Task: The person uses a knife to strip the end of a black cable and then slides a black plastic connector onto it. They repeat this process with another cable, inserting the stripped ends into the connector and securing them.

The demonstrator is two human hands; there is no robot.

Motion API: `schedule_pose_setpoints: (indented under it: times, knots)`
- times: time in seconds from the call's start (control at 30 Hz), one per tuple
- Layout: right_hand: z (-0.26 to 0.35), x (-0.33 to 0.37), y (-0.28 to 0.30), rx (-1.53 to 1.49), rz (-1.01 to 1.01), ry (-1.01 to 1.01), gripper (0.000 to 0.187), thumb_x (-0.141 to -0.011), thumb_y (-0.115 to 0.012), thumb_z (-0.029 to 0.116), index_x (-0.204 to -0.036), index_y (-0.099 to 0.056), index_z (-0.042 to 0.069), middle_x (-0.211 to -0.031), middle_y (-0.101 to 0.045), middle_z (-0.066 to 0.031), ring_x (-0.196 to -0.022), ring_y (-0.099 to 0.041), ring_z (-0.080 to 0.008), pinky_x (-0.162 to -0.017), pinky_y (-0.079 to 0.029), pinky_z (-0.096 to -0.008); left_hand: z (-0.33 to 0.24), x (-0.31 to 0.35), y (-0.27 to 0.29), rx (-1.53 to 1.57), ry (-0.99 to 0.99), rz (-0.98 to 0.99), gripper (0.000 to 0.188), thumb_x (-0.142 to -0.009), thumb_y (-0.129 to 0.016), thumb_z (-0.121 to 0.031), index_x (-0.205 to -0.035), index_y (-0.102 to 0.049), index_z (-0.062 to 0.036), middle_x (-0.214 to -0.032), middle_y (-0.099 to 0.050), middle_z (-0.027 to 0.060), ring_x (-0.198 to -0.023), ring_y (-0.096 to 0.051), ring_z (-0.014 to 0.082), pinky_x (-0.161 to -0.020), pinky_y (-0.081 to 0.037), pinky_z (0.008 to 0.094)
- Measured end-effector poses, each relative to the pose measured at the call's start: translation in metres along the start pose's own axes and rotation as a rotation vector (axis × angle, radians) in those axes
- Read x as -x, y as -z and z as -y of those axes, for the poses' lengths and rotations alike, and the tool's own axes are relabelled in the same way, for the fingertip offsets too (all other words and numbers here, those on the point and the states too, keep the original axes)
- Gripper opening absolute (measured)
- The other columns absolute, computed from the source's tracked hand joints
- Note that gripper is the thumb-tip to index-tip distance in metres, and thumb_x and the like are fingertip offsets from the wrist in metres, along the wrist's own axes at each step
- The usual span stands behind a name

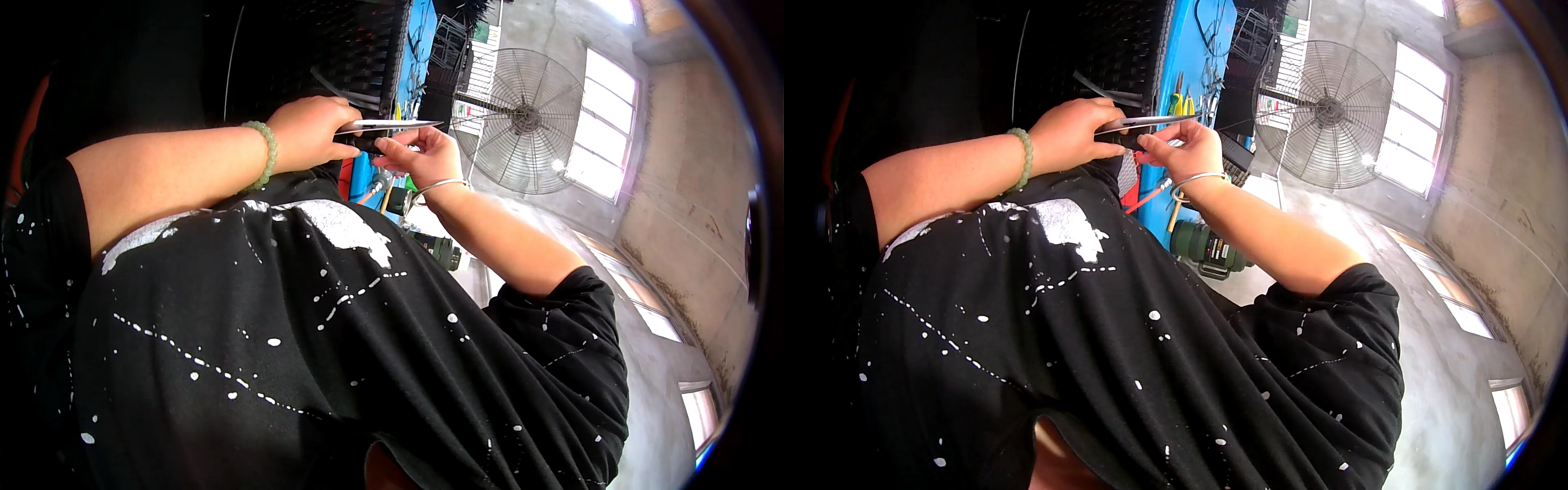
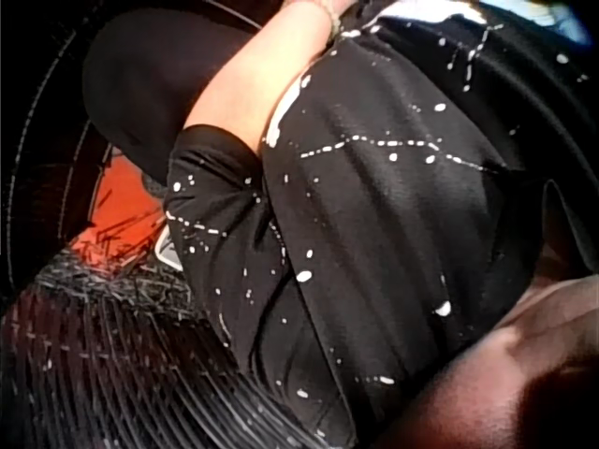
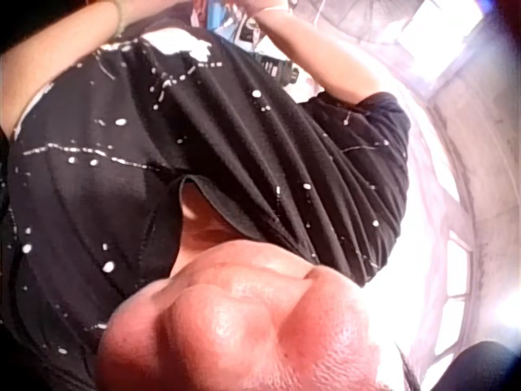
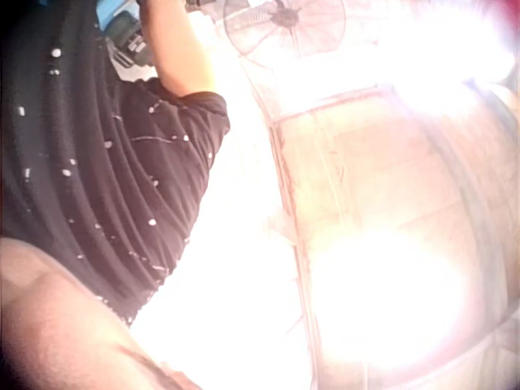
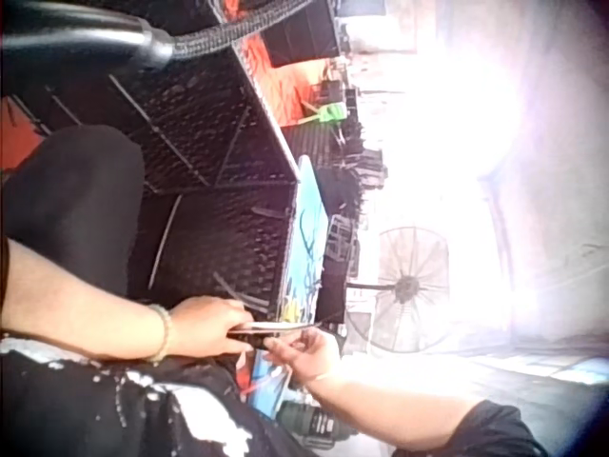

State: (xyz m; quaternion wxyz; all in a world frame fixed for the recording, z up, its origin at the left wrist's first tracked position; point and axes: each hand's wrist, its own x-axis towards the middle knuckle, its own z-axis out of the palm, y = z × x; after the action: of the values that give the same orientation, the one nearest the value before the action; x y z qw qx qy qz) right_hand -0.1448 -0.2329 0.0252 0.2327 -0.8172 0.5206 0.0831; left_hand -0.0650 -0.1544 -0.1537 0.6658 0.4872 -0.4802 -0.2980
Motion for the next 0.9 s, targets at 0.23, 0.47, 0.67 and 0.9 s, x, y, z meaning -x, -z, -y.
schedule_pose_setpoints:
  times: [0.23,0.47,0.67,0.9]
  knots:
    - [-0.003,0.008,0.011,-0.122,0.063,-0.004,0.009,-0.083,-0.073,0.001,-0.087,-0.066,-0.004,-0.088,-0.069,-0.0089,-0.077,-0.07,-0.017,-0.068,-0.057,-0.0242,-0.003,0.001,0.001,0.006,0.009,-0.013,0.029,-0.077,-0.076,-0.025,-0.097,-0.067,-0.0064,-0.098,-0.064,0.0105,-0.094,-0.062,0.0309,-0.079,-0.05,0.0403]
    - [0.009,0.001,0.017,0.047,0.122,-0.114,0.019,-0.087,-0.069,0.004,-0.1,-0.063,-0.007,-0.095,-0.068,-0.0121,-0.085,-0.071,-0.022,-0.078,-0.058,-0.0282,-0.003,-0.001,0.002,-0.01,0.023,-0.001,0.028,-0.078,-0.075,-0.026,-0.096,-0.067,-0.0057,-0.096,-0.064,0.0105,-0.093,-0.062,0.0308,-0.079,-0.05,0.0404]
    - [0.007,0.0,0.018,0.039,0.122,-0.147,0.02,-0.087,-0.07,0.006,-0.101,-0.062,-0.007,-0.094,-0.068,-0.0118,-0.086,-0.071,-0.0214,-0.08,-0.058,-0.0276,-0.003,-0.001,0.004,-0.022,0.01,0.005,0.028,-0.078,-0.075,-0.026,-0.096,-0.067,-0.0063,-0.096,-0.063,0.0104,-0.093,-0.062,0.0308,-0.078,-0.05,0.0407]
    - [-0.005,-0.001,0.018,0.092,0.15,-0.04,0.018,-0.088,-0.07,0.008,-0.097,-0.062,-0.005,-0.093,-0.068,-0.0109,-0.087,-0.071,-0.0199,-0.075,-0.056,-0.0265,-0.004,0.002,0.005,-0.047,0.023,0.022,0.029,-0.078,-0.075,-0.027,-0.097,-0.067,-0.0065,-0.096,-0.064,0.0105,-0.093,-0.062,0.0311,-0.078,-0.05,0.041]
